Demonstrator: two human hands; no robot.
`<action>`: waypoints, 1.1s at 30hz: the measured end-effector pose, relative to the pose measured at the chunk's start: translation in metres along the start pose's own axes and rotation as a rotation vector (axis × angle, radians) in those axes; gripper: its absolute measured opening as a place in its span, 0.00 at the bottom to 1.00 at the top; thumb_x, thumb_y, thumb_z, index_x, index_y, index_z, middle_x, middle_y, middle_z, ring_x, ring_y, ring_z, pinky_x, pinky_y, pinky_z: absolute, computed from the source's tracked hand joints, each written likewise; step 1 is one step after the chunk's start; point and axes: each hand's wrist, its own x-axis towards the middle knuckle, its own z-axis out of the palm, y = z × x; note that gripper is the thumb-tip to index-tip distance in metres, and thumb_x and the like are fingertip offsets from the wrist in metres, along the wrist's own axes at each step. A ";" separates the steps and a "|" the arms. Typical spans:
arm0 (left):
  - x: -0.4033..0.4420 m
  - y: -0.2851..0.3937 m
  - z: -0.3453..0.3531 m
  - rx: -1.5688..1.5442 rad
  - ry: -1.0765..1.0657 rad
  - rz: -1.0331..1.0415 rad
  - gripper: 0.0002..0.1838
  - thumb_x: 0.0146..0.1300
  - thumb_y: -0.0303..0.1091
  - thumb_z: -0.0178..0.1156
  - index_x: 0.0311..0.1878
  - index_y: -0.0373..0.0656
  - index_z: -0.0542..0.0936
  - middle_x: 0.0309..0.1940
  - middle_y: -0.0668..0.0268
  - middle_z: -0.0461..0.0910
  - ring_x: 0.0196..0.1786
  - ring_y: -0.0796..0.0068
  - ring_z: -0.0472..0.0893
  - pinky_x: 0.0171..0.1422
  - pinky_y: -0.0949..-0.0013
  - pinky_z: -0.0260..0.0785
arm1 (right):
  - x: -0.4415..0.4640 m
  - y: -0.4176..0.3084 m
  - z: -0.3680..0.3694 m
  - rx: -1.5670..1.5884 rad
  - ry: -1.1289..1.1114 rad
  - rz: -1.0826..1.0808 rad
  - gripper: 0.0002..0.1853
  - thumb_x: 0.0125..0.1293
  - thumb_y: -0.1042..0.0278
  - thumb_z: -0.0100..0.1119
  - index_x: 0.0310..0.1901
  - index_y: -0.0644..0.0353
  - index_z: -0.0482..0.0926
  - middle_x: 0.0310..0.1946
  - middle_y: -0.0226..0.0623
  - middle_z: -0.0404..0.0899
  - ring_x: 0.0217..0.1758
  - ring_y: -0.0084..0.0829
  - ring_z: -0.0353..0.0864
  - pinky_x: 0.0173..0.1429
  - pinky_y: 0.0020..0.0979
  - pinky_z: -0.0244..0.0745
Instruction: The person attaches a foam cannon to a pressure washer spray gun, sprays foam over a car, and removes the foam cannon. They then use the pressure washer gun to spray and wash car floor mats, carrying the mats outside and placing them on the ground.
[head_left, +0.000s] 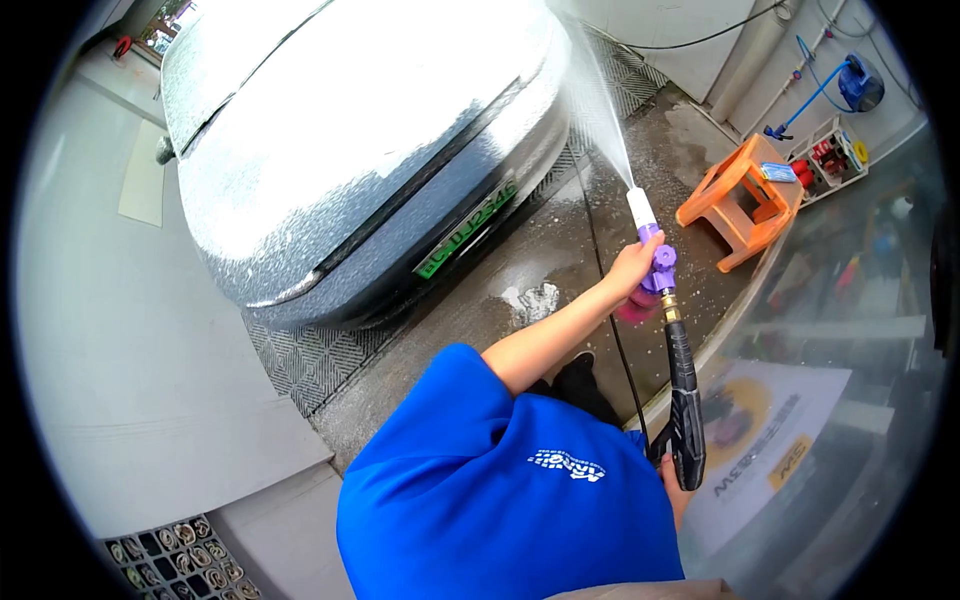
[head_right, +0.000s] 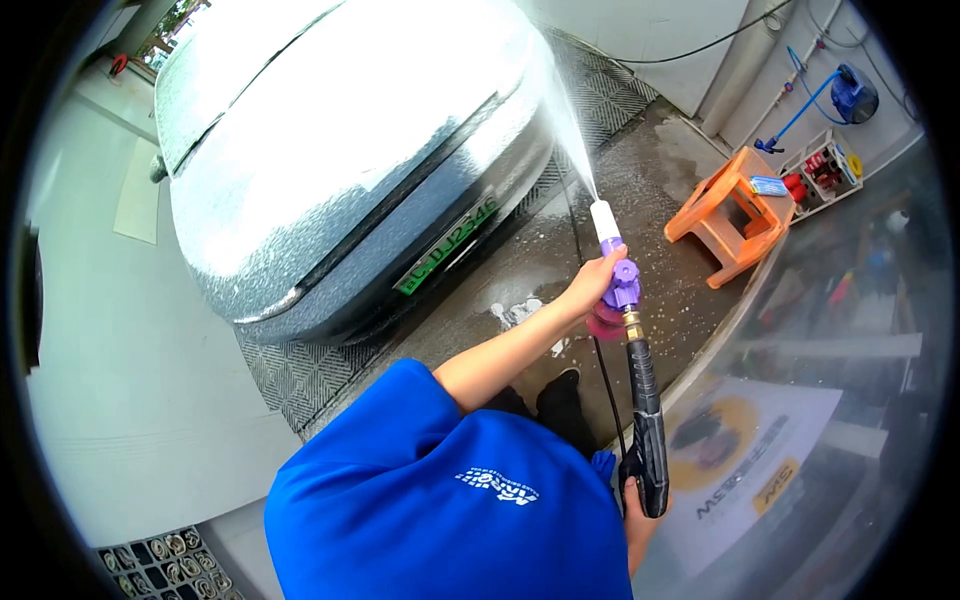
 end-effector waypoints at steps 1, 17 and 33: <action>-0.030 0.005 -0.021 -0.045 -0.012 -0.021 0.24 0.65 0.54 0.48 0.31 0.40 0.75 0.23 0.67 0.76 0.23 0.79 0.75 0.27 0.72 0.67 | -0.033 0.003 0.020 0.006 0.078 -0.066 0.11 0.50 0.71 0.68 0.31 0.67 0.77 0.24 0.32 0.77 0.28 0.21 0.74 0.34 0.26 0.69; -0.630 0.017 -0.456 -0.187 0.627 0.202 0.31 0.67 0.58 0.37 0.40 0.36 0.75 0.35 0.60 0.79 0.39 0.70 0.78 0.49 0.67 0.70 | -0.410 0.112 0.226 -0.351 -0.761 -0.516 0.05 0.44 0.75 0.60 0.26 0.60 0.75 0.16 0.42 0.71 0.20 0.39 0.74 0.26 0.31 0.66; -0.726 -0.178 -0.362 0.004 -0.037 -0.196 0.24 0.64 0.55 0.49 0.32 0.40 0.78 0.24 0.69 0.77 0.28 0.78 0.77 0.35 0.74 0.69 | -0.727 0.421 0.136 -0.039 -0.017 -0.191 0.08 0.50 0.72 0.64 0.27 0.66 0.76 0.17 0.30 0.74 0.22 0.17 0.70 0.28 0.26 0.67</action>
